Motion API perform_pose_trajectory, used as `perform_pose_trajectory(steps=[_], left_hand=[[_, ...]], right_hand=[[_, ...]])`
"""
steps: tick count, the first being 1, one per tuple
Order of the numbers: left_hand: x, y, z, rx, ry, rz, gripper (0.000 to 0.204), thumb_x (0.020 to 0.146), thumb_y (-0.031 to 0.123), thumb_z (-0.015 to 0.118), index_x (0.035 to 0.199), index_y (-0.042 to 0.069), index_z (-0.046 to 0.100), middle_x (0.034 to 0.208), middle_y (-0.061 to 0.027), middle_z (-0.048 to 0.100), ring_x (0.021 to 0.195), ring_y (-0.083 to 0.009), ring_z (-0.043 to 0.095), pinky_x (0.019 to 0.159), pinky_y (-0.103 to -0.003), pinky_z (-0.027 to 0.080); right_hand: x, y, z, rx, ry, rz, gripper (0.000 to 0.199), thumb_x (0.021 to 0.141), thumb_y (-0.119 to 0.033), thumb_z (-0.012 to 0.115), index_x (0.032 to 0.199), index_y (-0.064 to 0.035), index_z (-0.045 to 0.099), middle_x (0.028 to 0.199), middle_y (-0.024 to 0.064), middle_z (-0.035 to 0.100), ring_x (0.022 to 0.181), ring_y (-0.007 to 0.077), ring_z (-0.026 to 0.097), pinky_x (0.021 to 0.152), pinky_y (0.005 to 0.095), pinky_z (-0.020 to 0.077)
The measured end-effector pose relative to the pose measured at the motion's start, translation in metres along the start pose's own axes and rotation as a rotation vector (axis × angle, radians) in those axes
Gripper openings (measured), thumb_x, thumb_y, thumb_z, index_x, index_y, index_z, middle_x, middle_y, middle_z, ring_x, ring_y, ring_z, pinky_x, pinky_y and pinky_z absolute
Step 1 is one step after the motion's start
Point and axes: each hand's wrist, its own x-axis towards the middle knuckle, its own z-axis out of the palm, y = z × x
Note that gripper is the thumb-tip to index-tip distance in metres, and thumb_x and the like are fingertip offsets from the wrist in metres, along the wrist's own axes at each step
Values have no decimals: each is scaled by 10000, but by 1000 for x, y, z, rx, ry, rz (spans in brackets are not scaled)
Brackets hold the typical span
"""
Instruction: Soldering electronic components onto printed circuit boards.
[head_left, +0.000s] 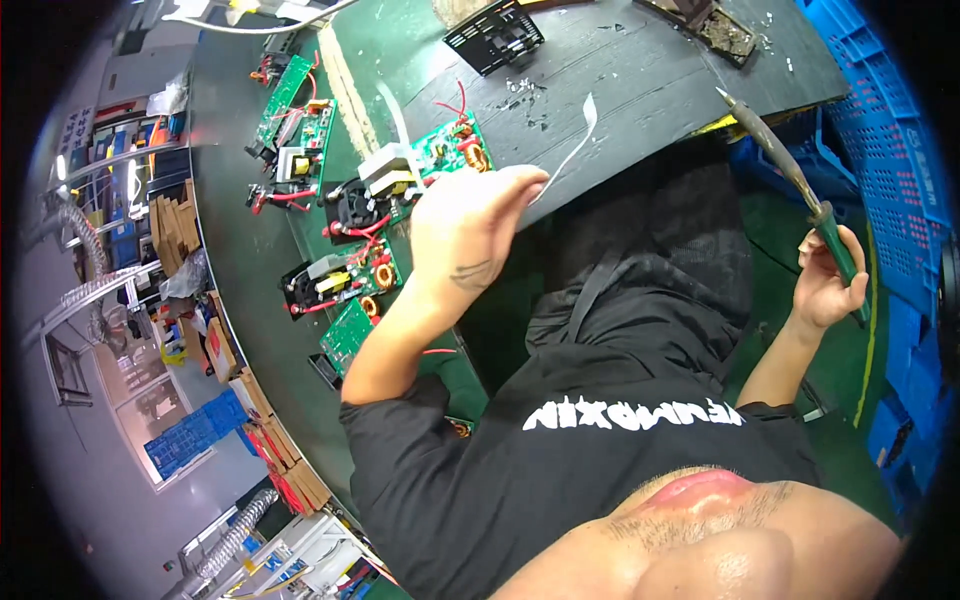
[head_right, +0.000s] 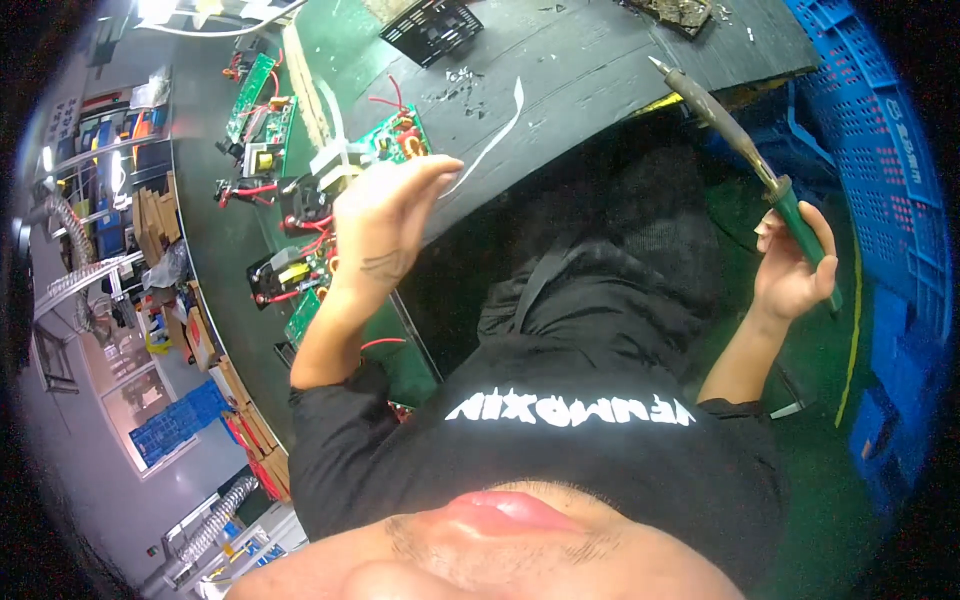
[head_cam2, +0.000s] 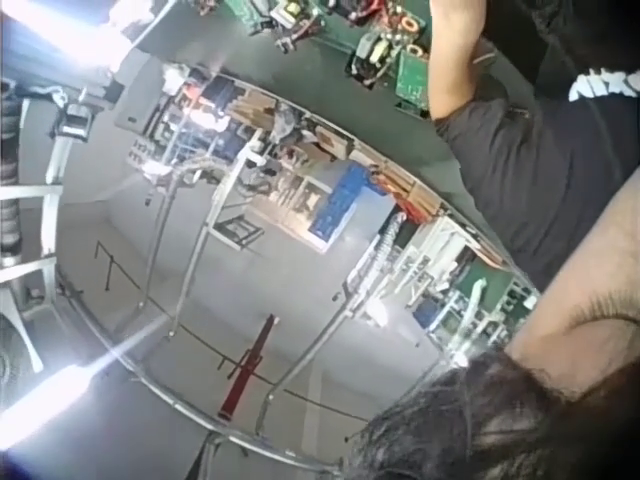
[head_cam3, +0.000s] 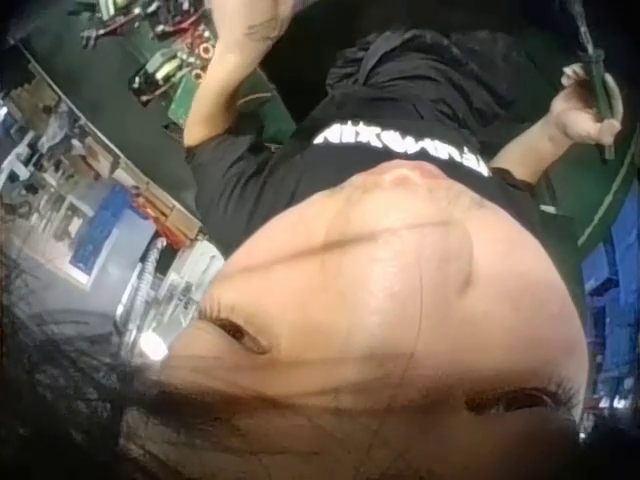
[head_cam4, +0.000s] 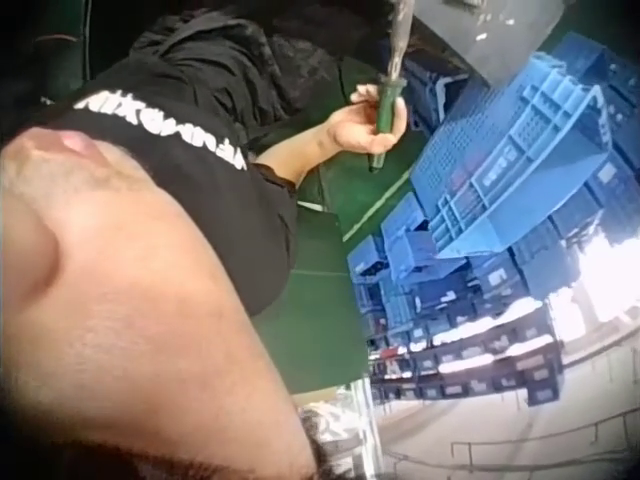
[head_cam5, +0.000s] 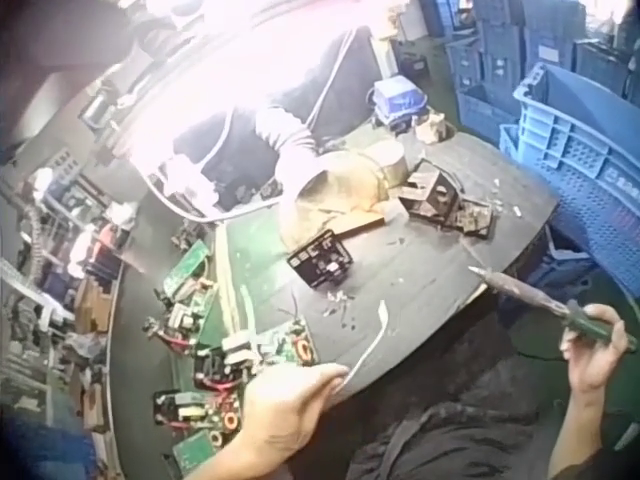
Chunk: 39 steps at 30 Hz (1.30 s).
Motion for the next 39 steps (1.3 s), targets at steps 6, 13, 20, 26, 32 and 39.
perform_pose_trajectory(steps=[6, 13, 20, 26, 32, 39], left_hand=[[18, -14, -27, 127, 157, 87, 228, 623, 143, 760, 823, 80, 669, 578, -39, 440, 583, -218, 467, 574, -328, 381], [37, -23, -39, 250, 324, -31, 228, 593, 73, 777, 790, 45, 666, 714, -45, 481, 708, -205, 482, 613, -297, 402], [66, -33, -21, 391, 396, -112, 181, 710, 108, 718, 888, 83, 699, 775, -33, 427, 715, -166, 443, 618, -264, 345], [94, -56, -4, 566, 424, 54, 236, 585, 401, 764, 779, 274, 725, 756, 24, 320, 732, -140, 361, 678, -281, 236], [107, -71, 18, 375, 480, 19, 177, 612, 372, 749, 749, 269, 709, 912, 84, 556, 939, -125, 433, 807, -301, 242], [111, -82, 46, 598, 544, 75, 157, 605, 347, 750, 723, 253, 708, 919, 113, 573, 974, -169, 438, 820, -317, 245]], right_hand=[[34, 11, 18, -132, -95, -112, 672, 829, -566, 415, 1108, 24, 578, 947, 217, 592, 719, 253, 552, 559, 284, 419], [72, 24, 33, -33, -248, -44, 643, 851, -545, 370, 1117, 5, 569, 930, 213, 562, 693, 245, 526, 550, 295, 418], [91, 34, 52, -62, -427, -58, 614, 865, -517, 343, 1116, -1, 562, 935, 243, 549, 697, 256, 513, 542, 296, 421], [101, 39, 61, -23, -460, -18, 614, 870, -525, 332, 1136, -19, 557, 951, 254, 546, 697, 252, 510, 537, 291, 429], [104, 49, 66, -8, -369, 60, 607, 863, -512, 359, 1127, -5, 567, 974, 249, 561, 698, 255, 541, 521, 290, 442], [119, 64, 89, 38, -361, 146, 575, 835, -454, 385, 1110, 14, 573, 922, 245, 601, 625, 262, 572, 467, 275, 446]])
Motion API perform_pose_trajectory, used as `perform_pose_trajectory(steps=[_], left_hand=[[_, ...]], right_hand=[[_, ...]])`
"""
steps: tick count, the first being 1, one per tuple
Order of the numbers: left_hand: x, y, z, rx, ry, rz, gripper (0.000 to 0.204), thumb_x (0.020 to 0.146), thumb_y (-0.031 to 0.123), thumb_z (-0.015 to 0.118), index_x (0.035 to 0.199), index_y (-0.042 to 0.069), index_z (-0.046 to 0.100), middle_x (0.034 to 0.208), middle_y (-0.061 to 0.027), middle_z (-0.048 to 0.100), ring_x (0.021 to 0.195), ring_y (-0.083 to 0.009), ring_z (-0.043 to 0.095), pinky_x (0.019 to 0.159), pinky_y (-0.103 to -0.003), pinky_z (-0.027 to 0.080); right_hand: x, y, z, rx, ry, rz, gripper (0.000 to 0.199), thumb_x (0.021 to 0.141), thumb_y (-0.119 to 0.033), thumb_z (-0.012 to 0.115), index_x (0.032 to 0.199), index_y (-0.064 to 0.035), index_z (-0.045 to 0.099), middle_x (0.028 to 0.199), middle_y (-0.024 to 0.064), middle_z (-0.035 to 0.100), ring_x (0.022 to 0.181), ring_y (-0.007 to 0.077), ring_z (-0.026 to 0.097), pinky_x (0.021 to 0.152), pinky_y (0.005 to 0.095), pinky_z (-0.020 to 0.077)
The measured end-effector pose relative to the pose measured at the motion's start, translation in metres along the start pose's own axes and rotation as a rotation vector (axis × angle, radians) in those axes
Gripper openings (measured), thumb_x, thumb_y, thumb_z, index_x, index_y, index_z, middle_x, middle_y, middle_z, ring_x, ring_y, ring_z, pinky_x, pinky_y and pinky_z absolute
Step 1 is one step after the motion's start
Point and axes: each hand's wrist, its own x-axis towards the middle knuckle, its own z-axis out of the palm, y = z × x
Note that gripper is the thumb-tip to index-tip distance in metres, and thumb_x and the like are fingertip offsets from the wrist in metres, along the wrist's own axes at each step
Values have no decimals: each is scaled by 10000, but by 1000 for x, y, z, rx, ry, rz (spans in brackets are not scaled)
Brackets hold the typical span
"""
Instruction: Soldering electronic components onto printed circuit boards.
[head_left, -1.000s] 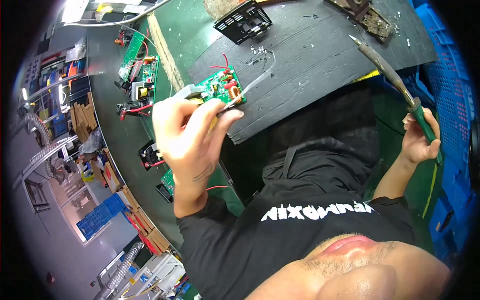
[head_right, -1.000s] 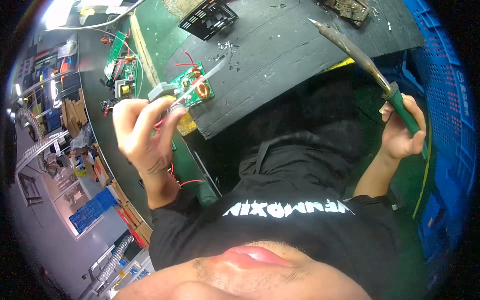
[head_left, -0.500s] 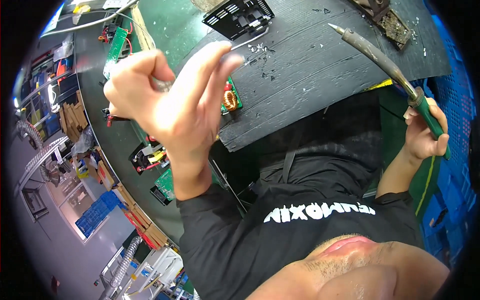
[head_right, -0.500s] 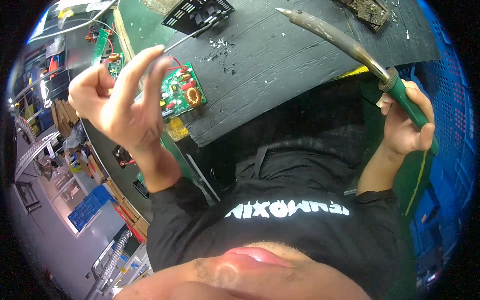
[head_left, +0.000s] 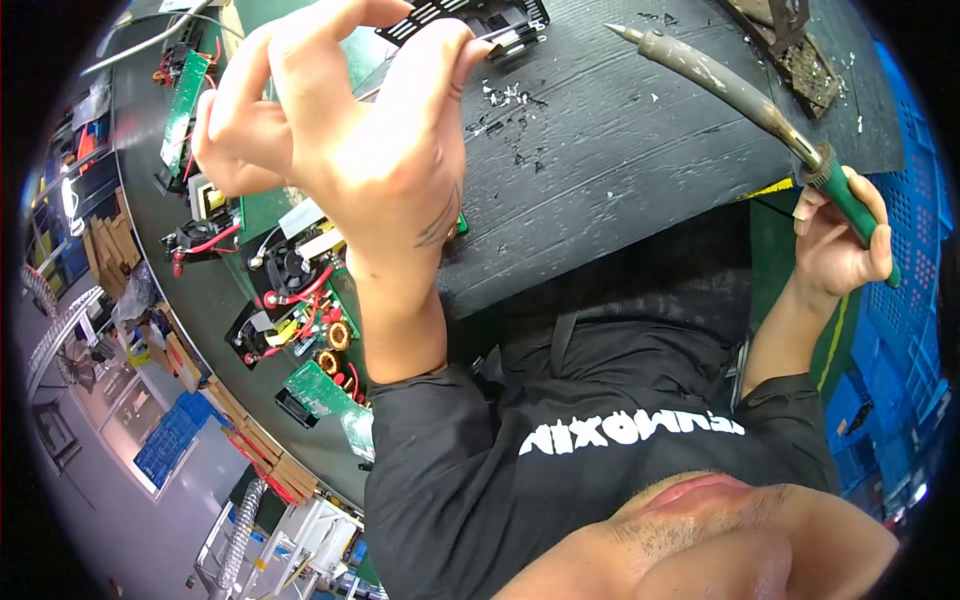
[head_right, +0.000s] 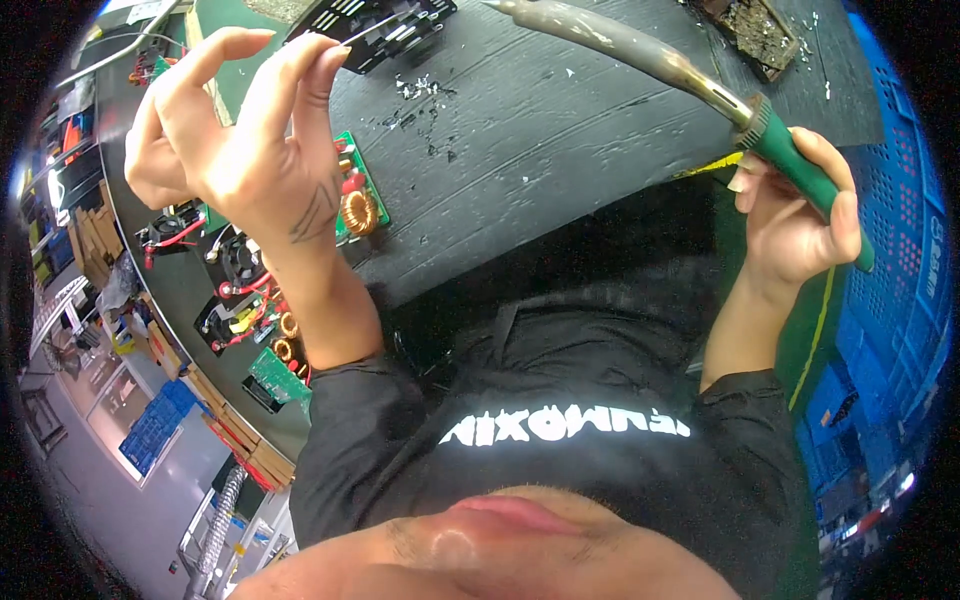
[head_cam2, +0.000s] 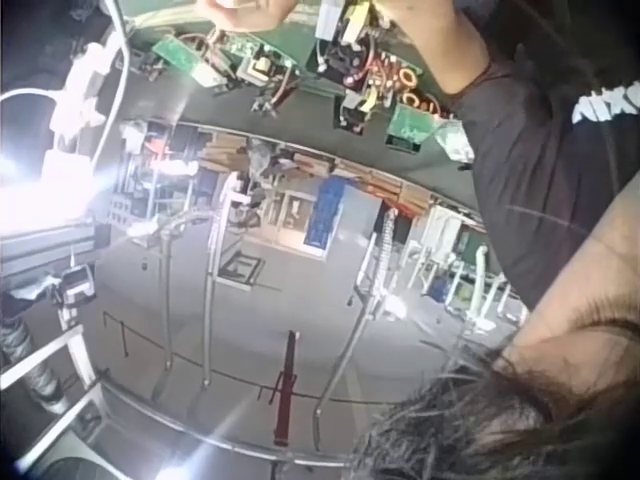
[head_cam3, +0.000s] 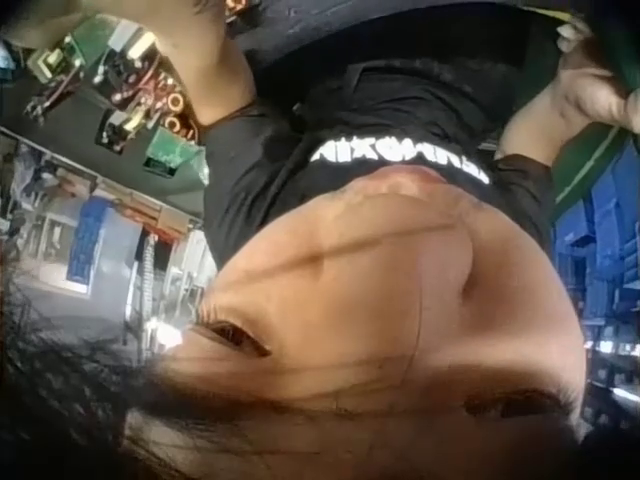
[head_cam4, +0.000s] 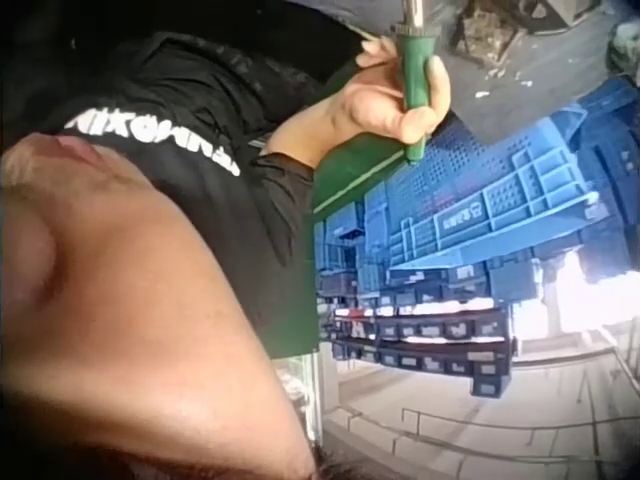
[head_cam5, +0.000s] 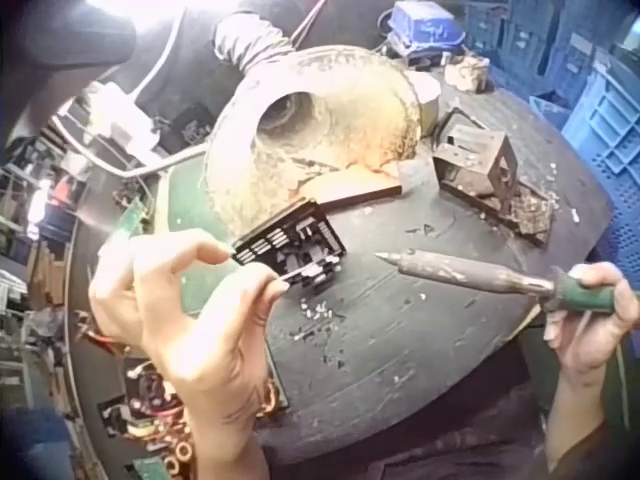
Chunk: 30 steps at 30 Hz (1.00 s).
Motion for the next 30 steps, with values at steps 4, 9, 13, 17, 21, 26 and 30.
perform_pose_trajectory(steps=[4, 9, 13, 17, 21, 26, 30], left_hand=[[-3, -3, 3, 4, -47, -6, 161, 609, 341, 751, 725, 234, 715, 925, 112, 578, 983, -184, 432, 812, -299, 269], [17, 19, -12, 83, -211, -48, 214, 582, 271, 751, 676, 92, 679, 837, -32, 560, 931, -237, 449, 786, -382, 356], [13, 15, -11, 80, -213, -59, 226, 571, 256, 753, 684, 75, 678, 841, -44, 560, 936, -241, 455, 779, -375, 365], [1, -11, -4, -13, -134, 23, 163, 621, 325, 755, 750, 230, 723, 896, 83, 597, 899, -125, 486, 824, -290, 295], [3, -10, -6, -13, -143, 62, 170, 632, 335, 751, 759, 226, 727, 880, 59, 605, 811, -106, 516, 741, -254, 339], [2, -13, -5, -48, -143, 67, 167, 638, 349, 745, 754, 229, 728, 881, 60, 606, 791, -107, 520, 711, -245, 347], [5, -10, -8, 33, -169, 89, 162, 640, 355, 742, 754, 241, 726, 889, 71, 608, 827, -108, 514, 753, -257, 337]], right_hand=[[8, 13, 15, -18, -5, 14, 587, 824, -464, 384, 1113, 11, 570, 895, 246, 603, 605, 260, 572, 443, 271, 443], [11, 21, 33, -40, 150, 55, 617, 810, -481, 389, 1080, 49, 554, 754, 262, 604, 565, 279, 581, 466, 304, 459], [12, 26, 37, -41, 200, 72, 616, 806, -475, 387, 1082, 49, 557, 747, 263, 605, 558, 280, 579, 470, 307, 462], [12, 29, 39, -27, 187, 69, 615, 807, -466, 377, 1081, 53, 560, 749, 264, 604, 554, 277, 580, 468, 304, 462], [12, 29, 38, -24, 161, 51, 614, 808, -462, 369, 1076, 55, 562, 746, 264, 604, 554, 274, 582, 461, 297, 459], [13, 27, 41, -59, 161, 50, 614, 810, -458, 367, 1076, 60, 562, 736, 264, 602, 546, 269, 580, 453, 292, 455], [12, 28, 39, -38, 154, 51, 614, 811, -455, 365, 1076, 63, 562, 734, 265, 602, 546, 267, 578, 458, 289, 454]])
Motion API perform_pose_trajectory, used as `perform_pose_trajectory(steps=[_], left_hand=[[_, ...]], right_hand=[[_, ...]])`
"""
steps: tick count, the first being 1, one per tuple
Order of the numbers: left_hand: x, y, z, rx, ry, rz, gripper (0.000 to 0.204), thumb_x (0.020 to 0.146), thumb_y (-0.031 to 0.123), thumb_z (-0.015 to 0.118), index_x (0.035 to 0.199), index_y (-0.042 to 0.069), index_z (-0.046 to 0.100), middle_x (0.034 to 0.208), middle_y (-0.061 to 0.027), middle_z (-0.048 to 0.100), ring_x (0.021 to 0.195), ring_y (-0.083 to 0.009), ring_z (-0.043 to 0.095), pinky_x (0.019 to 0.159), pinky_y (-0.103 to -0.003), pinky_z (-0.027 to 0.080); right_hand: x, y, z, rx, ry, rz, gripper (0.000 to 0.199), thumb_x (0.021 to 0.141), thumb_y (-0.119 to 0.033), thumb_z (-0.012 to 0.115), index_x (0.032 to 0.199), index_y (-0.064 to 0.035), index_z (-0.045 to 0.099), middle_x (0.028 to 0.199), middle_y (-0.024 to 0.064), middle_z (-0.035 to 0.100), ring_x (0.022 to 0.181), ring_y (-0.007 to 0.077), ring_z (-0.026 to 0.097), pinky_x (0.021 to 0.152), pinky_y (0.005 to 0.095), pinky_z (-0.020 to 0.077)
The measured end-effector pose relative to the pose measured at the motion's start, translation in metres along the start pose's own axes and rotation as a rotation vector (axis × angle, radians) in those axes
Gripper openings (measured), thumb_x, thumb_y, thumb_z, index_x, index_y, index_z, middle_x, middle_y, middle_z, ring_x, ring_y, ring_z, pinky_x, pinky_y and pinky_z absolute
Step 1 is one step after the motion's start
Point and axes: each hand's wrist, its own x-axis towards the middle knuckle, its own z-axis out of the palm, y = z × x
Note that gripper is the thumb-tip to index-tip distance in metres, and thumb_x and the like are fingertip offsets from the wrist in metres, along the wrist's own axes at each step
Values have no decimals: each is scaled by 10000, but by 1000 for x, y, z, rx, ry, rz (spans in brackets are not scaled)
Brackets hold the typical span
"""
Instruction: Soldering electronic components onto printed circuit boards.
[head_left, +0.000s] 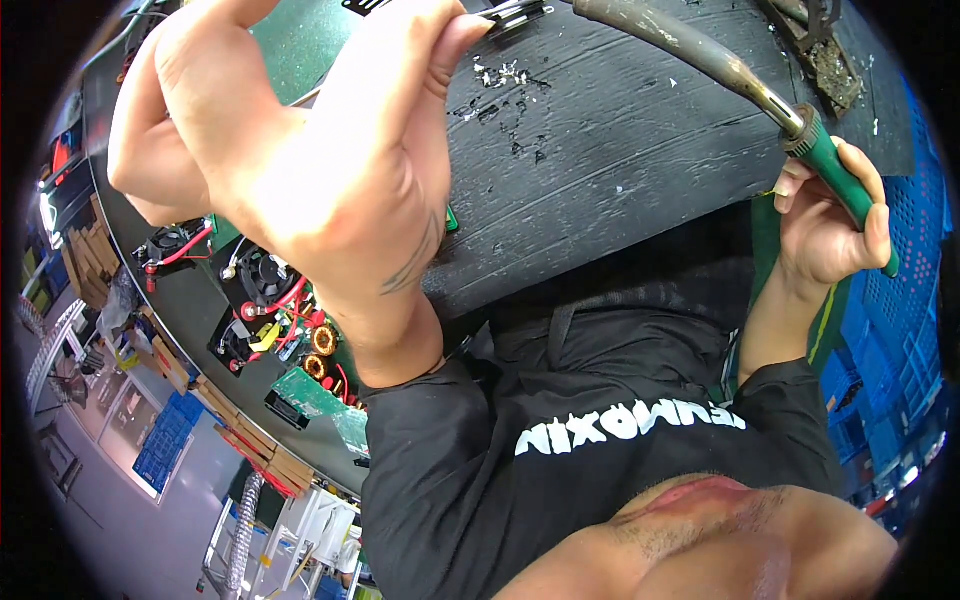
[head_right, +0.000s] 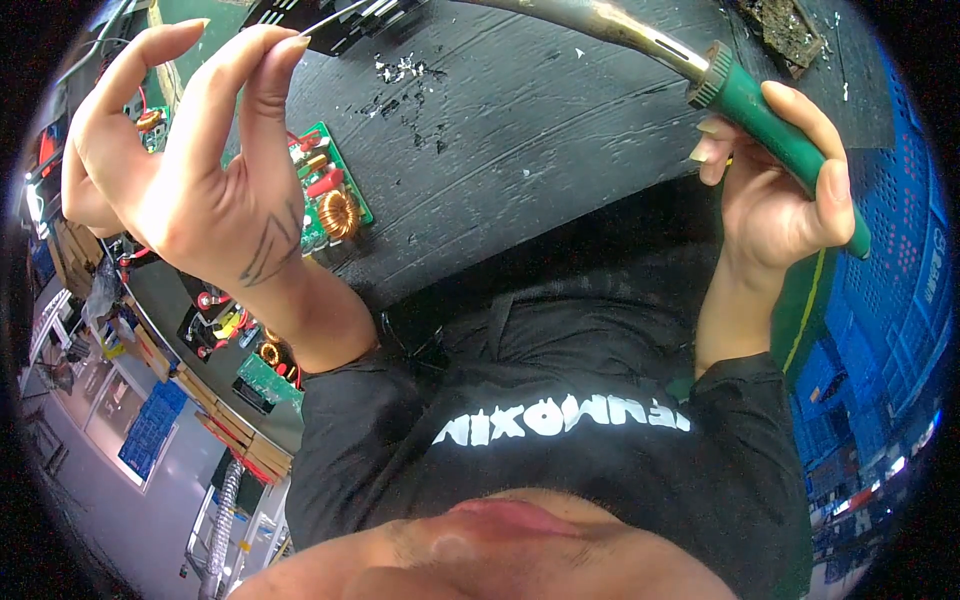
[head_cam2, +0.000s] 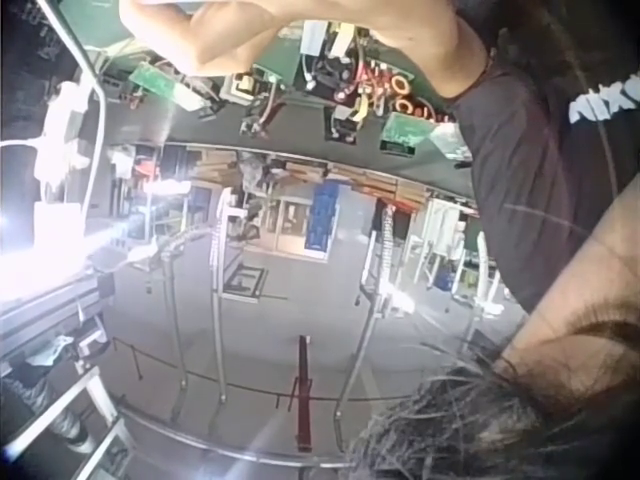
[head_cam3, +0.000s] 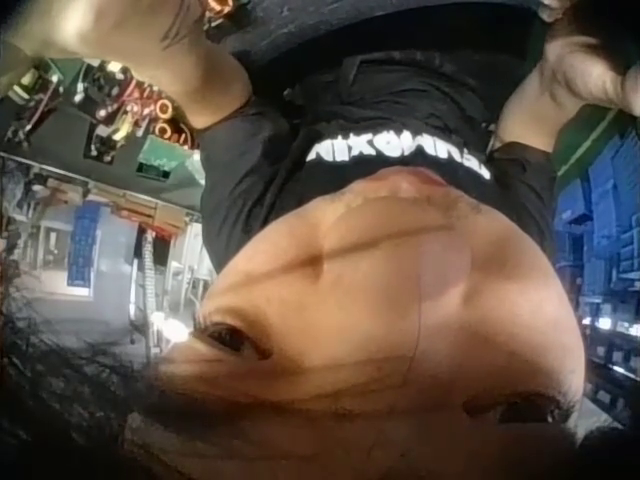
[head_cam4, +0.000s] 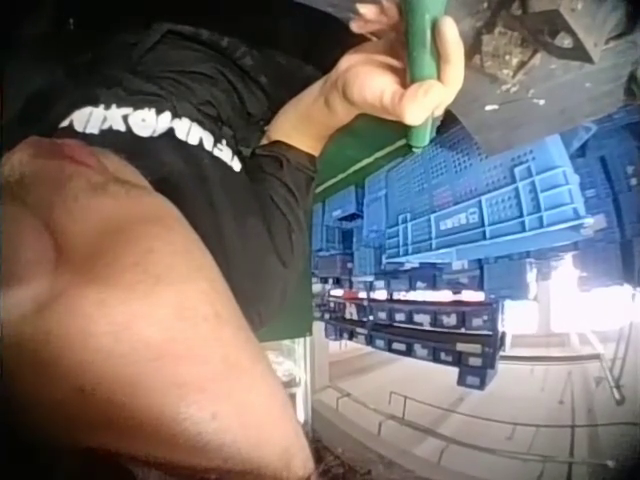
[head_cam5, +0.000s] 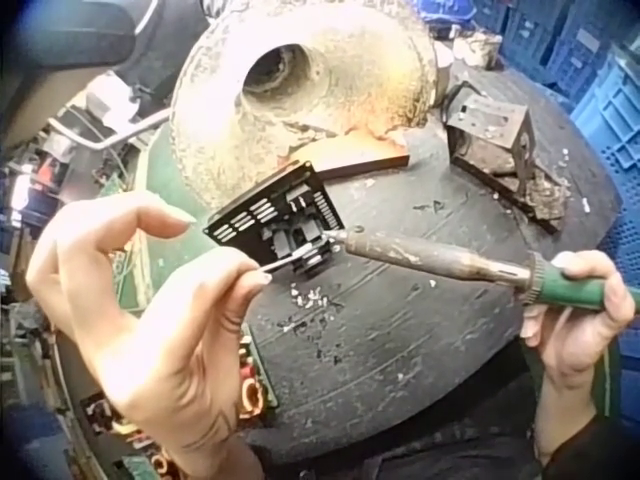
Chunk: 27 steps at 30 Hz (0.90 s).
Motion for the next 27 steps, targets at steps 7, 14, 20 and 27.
perform_pose_trajectory(steps=[7, 14, 20, 27], left_hand=[[5, 23, -4, 56, -27, -120, 240, 566, 270, 748, 686, 75, 678, 854, -49, 559, 940, -242, 453, 788, -369, 363], [5, 22, -4, 89, -42, -101, 249, 582, 300, 732, 685, 79, 677, 856, -48, 555, 932, -241, 455, 804, -364, 352], [3, 19, -1, 36, 6, -91, 250, 598, 311, 721, 684, 80, 675, 849, -48, 552, 907, -244, 465, 791, -361, 345], [2, 18, -1, 6, 14, -77, 242, 612, 308, 719, 686, 83, 676, 847, -48, 550, 906, -242, 469, 802, -364, 337]], right_hand=[[0, 0, 2, -11, -15, -12, 612, 810, -442, 363, 1081, 71, 558, 736, 266, 600, 550, 267, 578, 464, 288, 454], [1, -1, 2, -20, -41, -35, 614, 817, -442, 357, 1083, 74, 557, 748, 269, 602, 555, 265, 582, 462, 283, 453], [-1, -2, 2, -6, -33, -16, 613, 823, -443, 357, 1079, 75, 561, 759, 269, 607, 558, 260, 587, 460, 274, 456], [-1, -1, 1, -44, -39, -24, 617, 825, -441, 354, 1089, 79, 558, 765, 262, 614, 556, 249, 591, 461, 273, 463]])
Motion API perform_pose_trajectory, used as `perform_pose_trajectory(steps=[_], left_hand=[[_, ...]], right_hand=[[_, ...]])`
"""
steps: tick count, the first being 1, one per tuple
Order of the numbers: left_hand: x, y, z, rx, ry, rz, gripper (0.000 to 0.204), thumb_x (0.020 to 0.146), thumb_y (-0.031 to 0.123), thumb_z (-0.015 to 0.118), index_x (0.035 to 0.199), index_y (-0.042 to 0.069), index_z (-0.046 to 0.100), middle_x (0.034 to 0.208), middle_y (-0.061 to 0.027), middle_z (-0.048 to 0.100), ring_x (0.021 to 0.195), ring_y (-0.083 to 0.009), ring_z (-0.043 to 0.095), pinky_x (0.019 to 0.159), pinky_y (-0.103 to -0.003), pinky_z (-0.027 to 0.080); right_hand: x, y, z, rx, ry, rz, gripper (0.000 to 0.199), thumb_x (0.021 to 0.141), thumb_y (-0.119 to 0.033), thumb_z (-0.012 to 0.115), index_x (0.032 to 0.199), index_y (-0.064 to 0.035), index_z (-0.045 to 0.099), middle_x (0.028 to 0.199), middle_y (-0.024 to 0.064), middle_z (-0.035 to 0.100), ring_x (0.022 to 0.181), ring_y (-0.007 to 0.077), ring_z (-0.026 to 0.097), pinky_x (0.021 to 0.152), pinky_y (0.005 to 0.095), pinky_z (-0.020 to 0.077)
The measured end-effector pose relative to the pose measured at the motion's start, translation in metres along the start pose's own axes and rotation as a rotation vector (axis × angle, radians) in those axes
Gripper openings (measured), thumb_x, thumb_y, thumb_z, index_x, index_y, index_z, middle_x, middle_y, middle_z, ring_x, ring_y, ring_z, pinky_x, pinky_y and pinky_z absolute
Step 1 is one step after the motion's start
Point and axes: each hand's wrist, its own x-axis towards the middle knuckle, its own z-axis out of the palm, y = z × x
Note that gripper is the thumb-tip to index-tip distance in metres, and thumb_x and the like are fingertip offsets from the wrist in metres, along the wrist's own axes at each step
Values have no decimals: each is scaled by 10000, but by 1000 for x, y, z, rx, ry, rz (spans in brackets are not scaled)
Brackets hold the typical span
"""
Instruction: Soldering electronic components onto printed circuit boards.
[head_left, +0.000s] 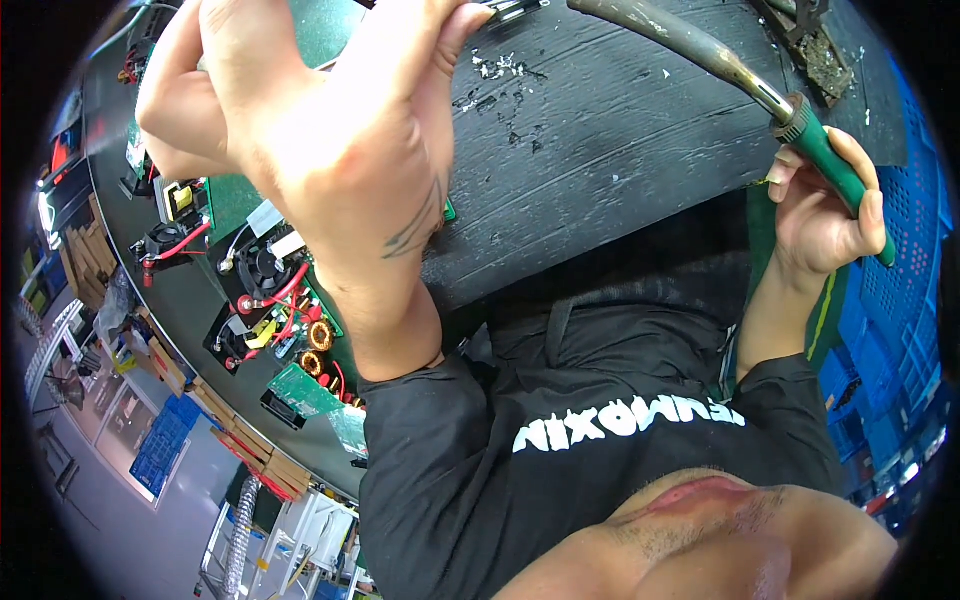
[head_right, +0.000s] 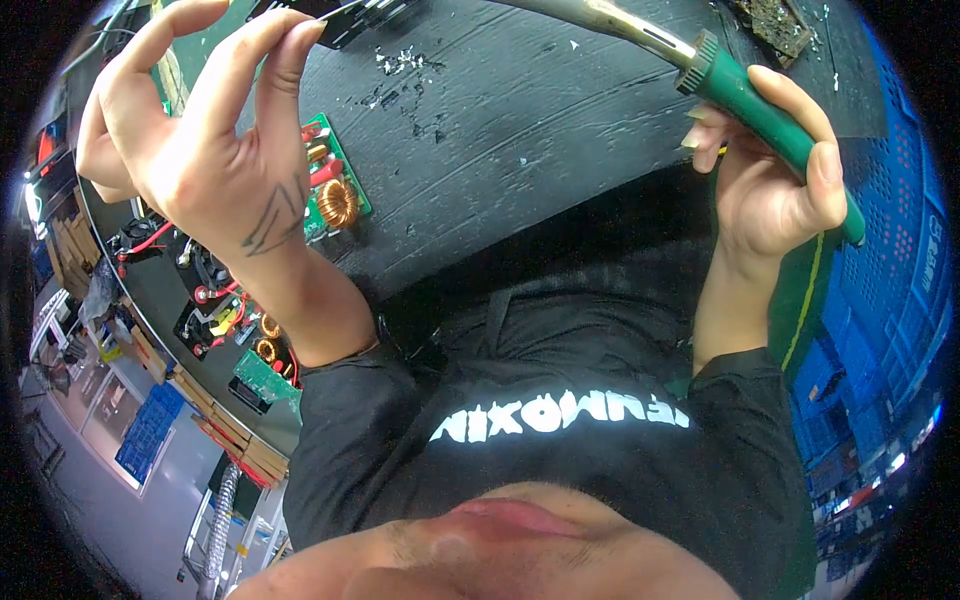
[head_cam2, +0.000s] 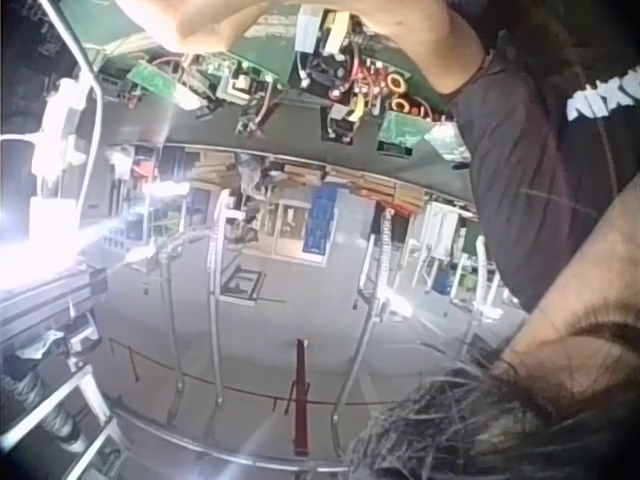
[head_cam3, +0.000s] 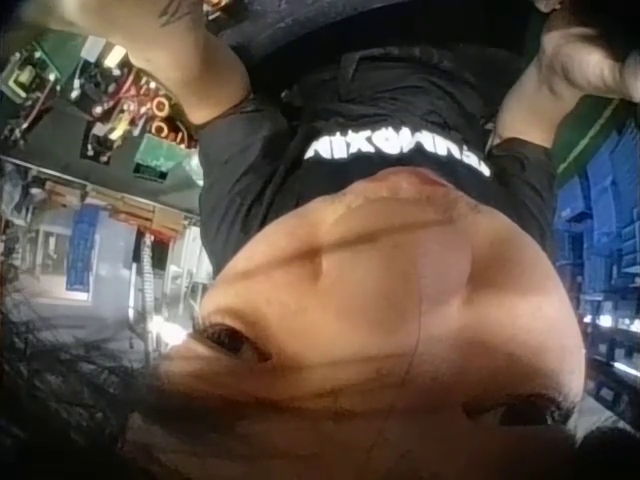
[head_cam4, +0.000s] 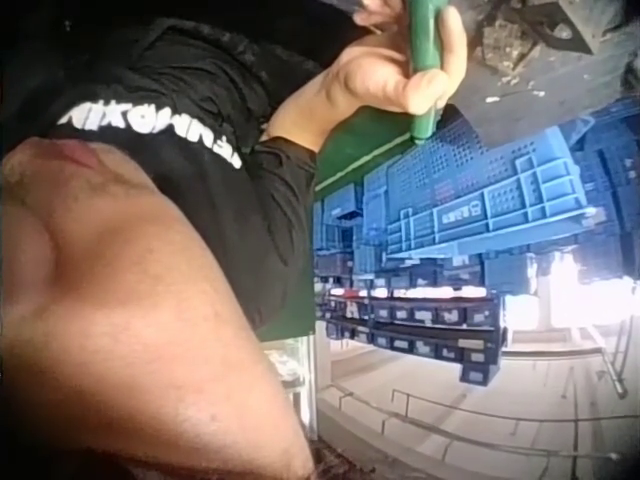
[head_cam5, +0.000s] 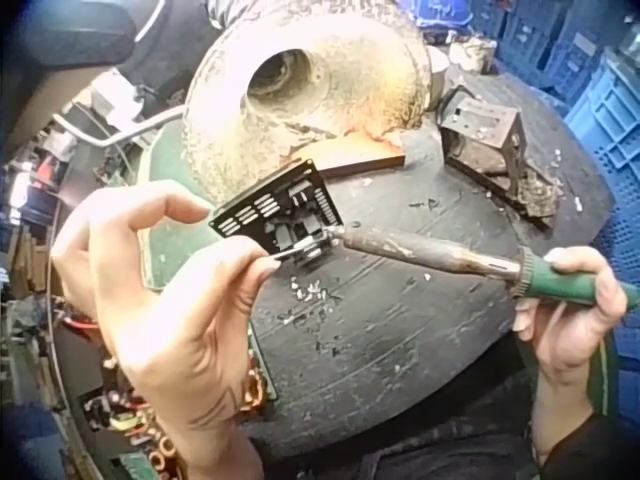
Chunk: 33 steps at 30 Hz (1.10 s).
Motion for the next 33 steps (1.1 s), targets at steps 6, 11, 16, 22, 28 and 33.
perform_pose_trajectory(steps=[6, 11, 16, 22, 28, 33], left_hand=[[-1, 0, -3, -14, 7, -15, 239, 617, 307, 726, 688, 85, 677, 852, -48, 552, 913, -243, 462, 805, -362, 335], [3, 7, -10, -62, -94, -145, 237, 615, 306, 731, 684, 86, 674, 849, -44, 548, 923, -245, 455, 806, -360, 334], [6, 15, -12, -106, -108, -163, 211, 629, 288, 726, 675, 92, 665, 848, -43, 547, 920, -245, 456, 814, -370, 330], [0, 14, -5, -145, -93, -147, 206, 640, 281, 723, 672, 89, 657, 844, -44, 550, 916, -248, 456, 812, -384, 333], [1, 14, -3, -126, -96, -120, 206, 640, 277, 722, 674, 87, 652, 838, -47, 553, 910, -250, 454, 813, -385, 334], [1, 14, -3, -119, -104, -116, 200, 632, 260, 727, 684, 82, 650, 848, -51, 556, 917, -253, 448, 815, -386, 335]], right_hand=[[-2, -2, -2, 58, 10, -21, 633, 821, -451, 350, 1100, 81, 550, 758, 266, 612, 554, 251, 592, 450, 274, 460], [-4, -3, -6, 68, 13, -38, 629, 822, -444, 351, 1098, 86, 548, 762, 270, 611, 553, 255, 590, 447, 277, 459], [-8, 0, -6, 71, 39, -21, 619, 830, -434, 351, 1089, 92, 549, 754, 264, 612, 553, 252, 590, 450, 275, 457], [-12, 4, -4, 24, 49, 24, 620, 834, -437, 351, 1072, 97, 556, 742, 258, 613, 551, 246, 590, 453, 273, 457], [-10, 6, 0, -43, 66, 52, 614, 835, -431, 352, 1068, 97, 559, 747, 258, 615, 551, 243, 593, 461, 270, 462], [-10, 7, -1, -51, 70, 57, 613, 836, -428, 350, 1071, 99, 557, 751, 258, 615, 552, 240, 591, 465, 267, 461]])
